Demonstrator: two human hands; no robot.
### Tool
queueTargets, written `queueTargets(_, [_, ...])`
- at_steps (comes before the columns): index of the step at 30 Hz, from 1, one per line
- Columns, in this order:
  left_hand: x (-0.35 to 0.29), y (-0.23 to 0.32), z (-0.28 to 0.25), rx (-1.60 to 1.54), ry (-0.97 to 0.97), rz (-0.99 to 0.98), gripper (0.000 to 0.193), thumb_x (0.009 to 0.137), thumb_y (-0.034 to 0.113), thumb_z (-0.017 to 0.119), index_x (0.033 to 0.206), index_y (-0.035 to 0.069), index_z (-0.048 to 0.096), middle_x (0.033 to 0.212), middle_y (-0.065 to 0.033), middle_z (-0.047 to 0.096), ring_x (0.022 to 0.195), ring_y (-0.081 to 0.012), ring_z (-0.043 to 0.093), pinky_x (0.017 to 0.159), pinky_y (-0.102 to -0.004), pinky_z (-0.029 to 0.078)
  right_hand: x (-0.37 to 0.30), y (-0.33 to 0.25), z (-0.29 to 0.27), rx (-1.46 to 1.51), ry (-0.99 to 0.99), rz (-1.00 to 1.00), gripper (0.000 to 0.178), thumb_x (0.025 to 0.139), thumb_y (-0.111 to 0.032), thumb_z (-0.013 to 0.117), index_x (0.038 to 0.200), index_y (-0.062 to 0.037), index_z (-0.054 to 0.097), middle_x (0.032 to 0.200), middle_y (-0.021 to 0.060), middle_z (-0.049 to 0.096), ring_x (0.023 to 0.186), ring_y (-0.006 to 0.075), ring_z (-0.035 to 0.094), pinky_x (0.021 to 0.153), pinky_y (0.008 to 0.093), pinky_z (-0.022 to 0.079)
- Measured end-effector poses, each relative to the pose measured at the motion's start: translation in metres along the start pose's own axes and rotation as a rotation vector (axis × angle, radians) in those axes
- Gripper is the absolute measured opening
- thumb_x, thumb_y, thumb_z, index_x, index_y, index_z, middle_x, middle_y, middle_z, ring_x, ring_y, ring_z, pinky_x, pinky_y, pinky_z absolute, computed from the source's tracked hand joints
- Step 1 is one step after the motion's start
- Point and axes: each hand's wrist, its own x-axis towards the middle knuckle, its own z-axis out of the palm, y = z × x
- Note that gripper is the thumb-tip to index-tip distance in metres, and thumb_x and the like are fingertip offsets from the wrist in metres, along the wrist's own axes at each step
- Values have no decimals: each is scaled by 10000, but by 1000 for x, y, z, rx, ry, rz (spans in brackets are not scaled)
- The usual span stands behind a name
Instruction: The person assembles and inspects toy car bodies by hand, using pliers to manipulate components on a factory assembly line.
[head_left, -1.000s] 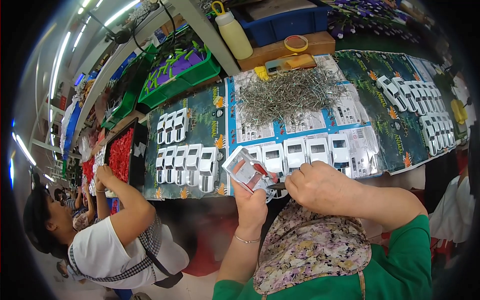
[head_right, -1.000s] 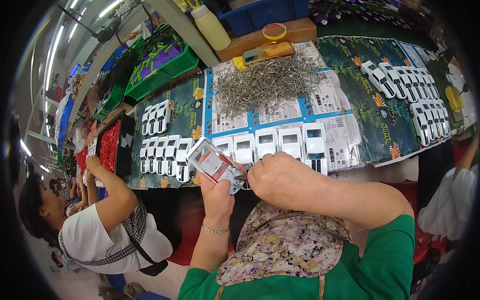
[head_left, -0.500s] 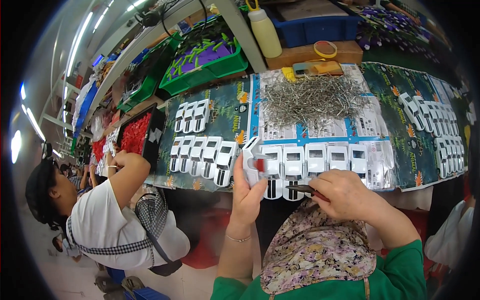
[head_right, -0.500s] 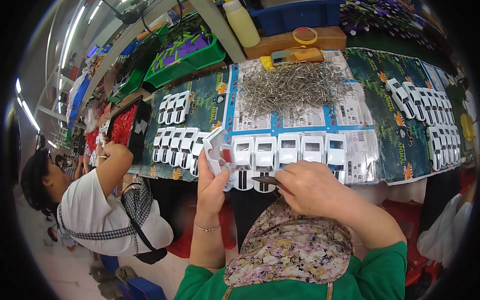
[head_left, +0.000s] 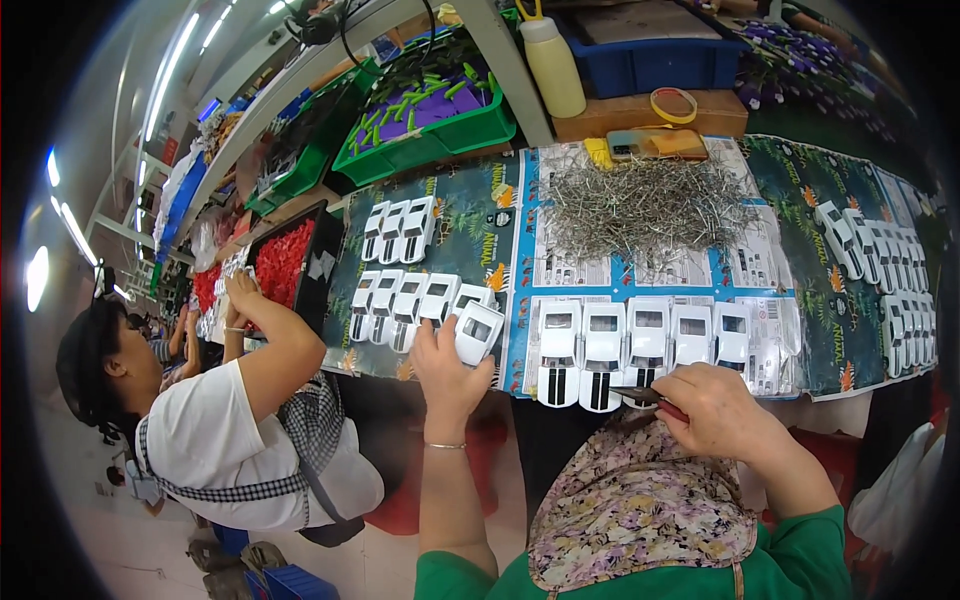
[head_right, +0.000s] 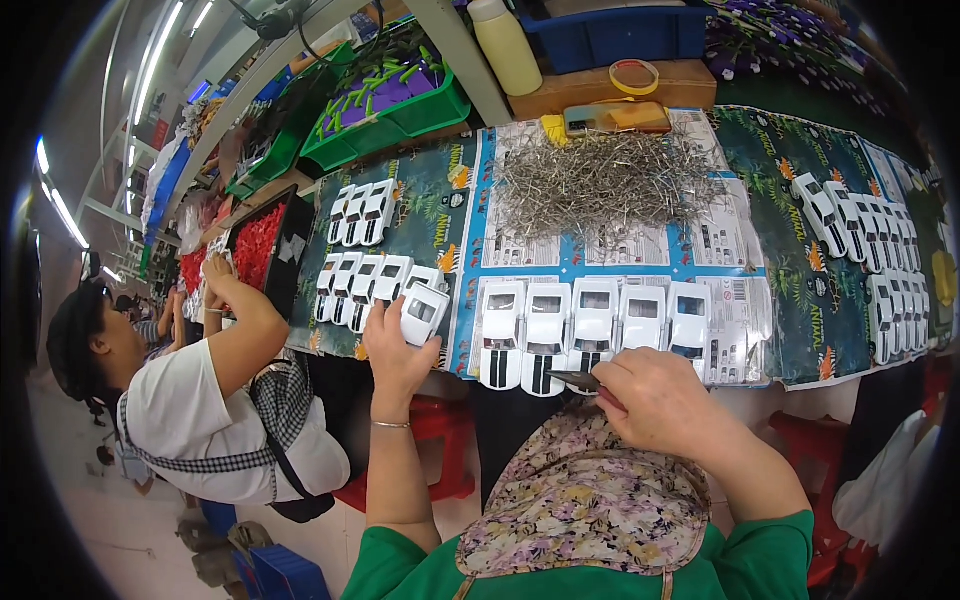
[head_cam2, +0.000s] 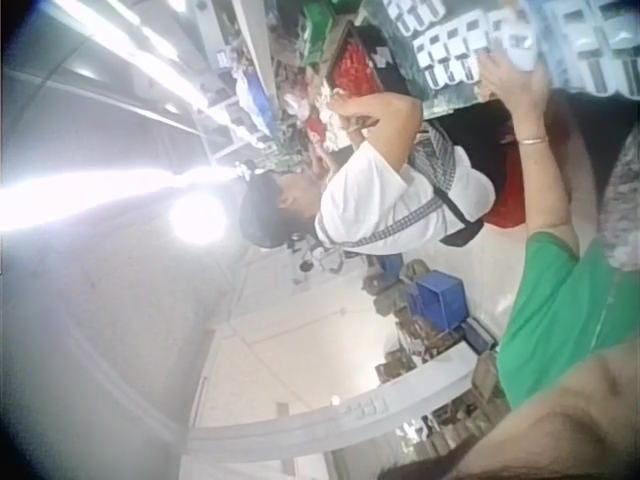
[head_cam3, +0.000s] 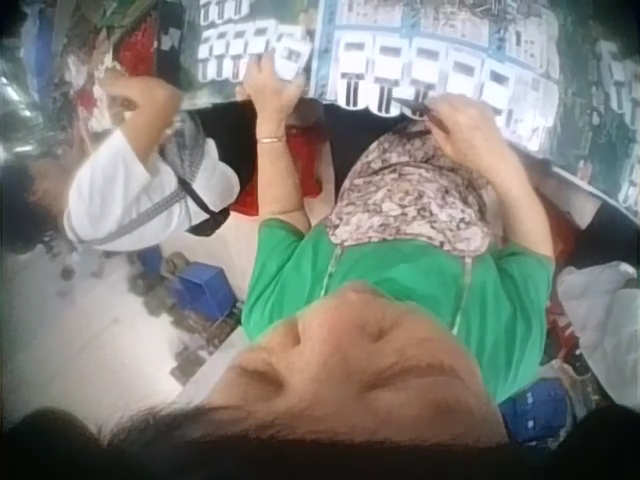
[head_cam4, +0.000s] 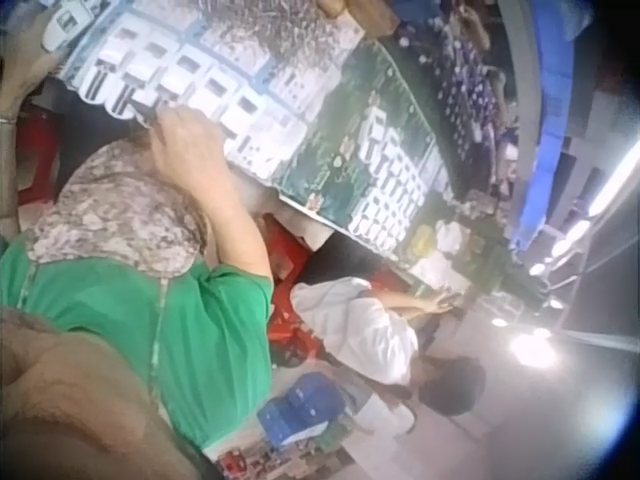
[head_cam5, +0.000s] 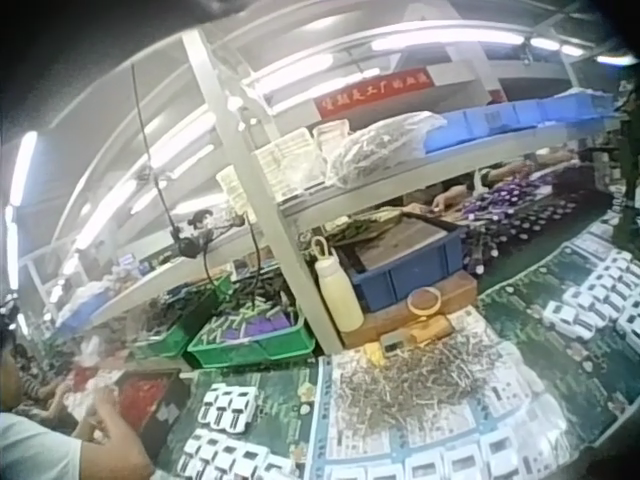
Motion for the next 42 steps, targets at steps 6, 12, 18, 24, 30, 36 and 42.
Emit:
queueTargets(6, [-1,28,-7,-125,29,25,662,596,220,733,1166,-36,512,1019,-208,497,965,-386,460,862,-472,383,0,3,4,-1,-27,30,194,723,-117,682,886,-36,612,758,109,602,711,290,609,621,391,494])
queueTargets(12, [-3,41,4,-244,-109,-49,598,623,213,748,1108,-50,518,1029,-192,526,939,-372,480,829,-459,398,0,2,0,-3,-38,50,195,718,-118,682,879,-43,602,747,111,599,706,296,606,611,399,488])
queueTargets(18, [3,43,-10,79,-84,30,701,612,402,786,1192,70,575,1319,-310,382,1233,-501,336,996,-602,259,0,4,0,10,-49,63,207,717,-108,678,896,-42,598,758,114,600,713,300,606,612,400,487])
queueTargets(24, [4,19,-1,-101,-167,-78,784,604,471,780,1292,176,548,1375,-364,284,1274,-572,240,1033,-623,203,0,5,0,44,-41,56,247,695,-84,694,917,-29,601,772,122,601,708,309,602,613,400,484])
queueTargets(30, [13,16,9,-191,-77,25,778,571,441,775,1272,181,561,1332,-345,331,1211,-550,310,1009,-592,256,-1,6,3,59,-25,64,263,689,-93,693,929,-29,607,770,120,598,720,310,604,622,401,490])
queueTargets(36, [19,17,15,-146,-103,-28,770,570,443,767,1264,181,560,1336,-324,341,1231,-521,298,1017,-573,224,-3,7,5,56,6,51,282,682,-81,696,941,-23,601,766,121,591,716,316,599,614,406,486])
queueTargets(42, [55,15,42,-199,-24,1,694,566,387,773,1197,161,594,1327,-227,404,1230,-512,300,1009,-594,233,-6,4,2,51,-15,63,286,682,-90,703,941,-33,597,764,121,583,708,319,593,603,411,478])
